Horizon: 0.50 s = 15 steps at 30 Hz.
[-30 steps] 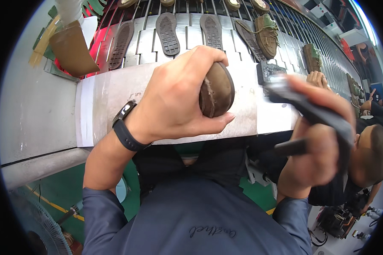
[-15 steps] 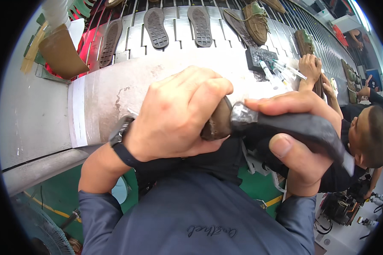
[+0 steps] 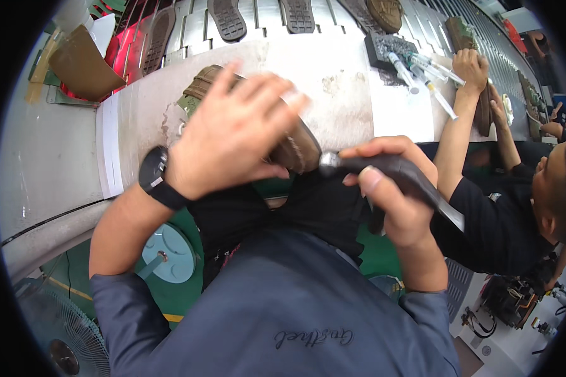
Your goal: The person attaches a sole to a shoe upper by hand, presses the edges together, and taps around the seam with a hammer before placing the shoe onto the conveyor belt and taking another shoe.
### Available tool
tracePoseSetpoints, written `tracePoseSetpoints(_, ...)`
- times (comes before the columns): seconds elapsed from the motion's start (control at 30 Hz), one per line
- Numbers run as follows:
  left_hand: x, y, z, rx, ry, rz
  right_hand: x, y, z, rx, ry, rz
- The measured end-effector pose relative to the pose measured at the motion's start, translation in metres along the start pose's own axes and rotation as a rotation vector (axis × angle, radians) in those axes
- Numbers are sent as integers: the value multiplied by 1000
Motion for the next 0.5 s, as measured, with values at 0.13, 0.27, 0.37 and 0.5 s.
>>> tracePoseSetpoints(0.13,34,8,22,-66,39,164,-16,4,-54,185,-266,-236)
tracePoseSetpoints(0.27,38,13,24,-87,25,177,-34,14,-86,198,-380,-386)
tracePoseSetpoints(0.37,40,11,23,-84,12,180,-39,20,-98,79,-472,-539)
tracePoseSetpoints(0.5,41,9,24,-71,-3,182,-17,21,-95,187,-235,-239)
Point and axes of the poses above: each hand's wrist, its own y-axis away from the middle knuckle, its own x-axis out of the palm, z = x × y, the point moved 3 cm from there along -y, towards the middle knuckle, and after that the axes turned 9 degrees about -z, right-handed, at the moved point
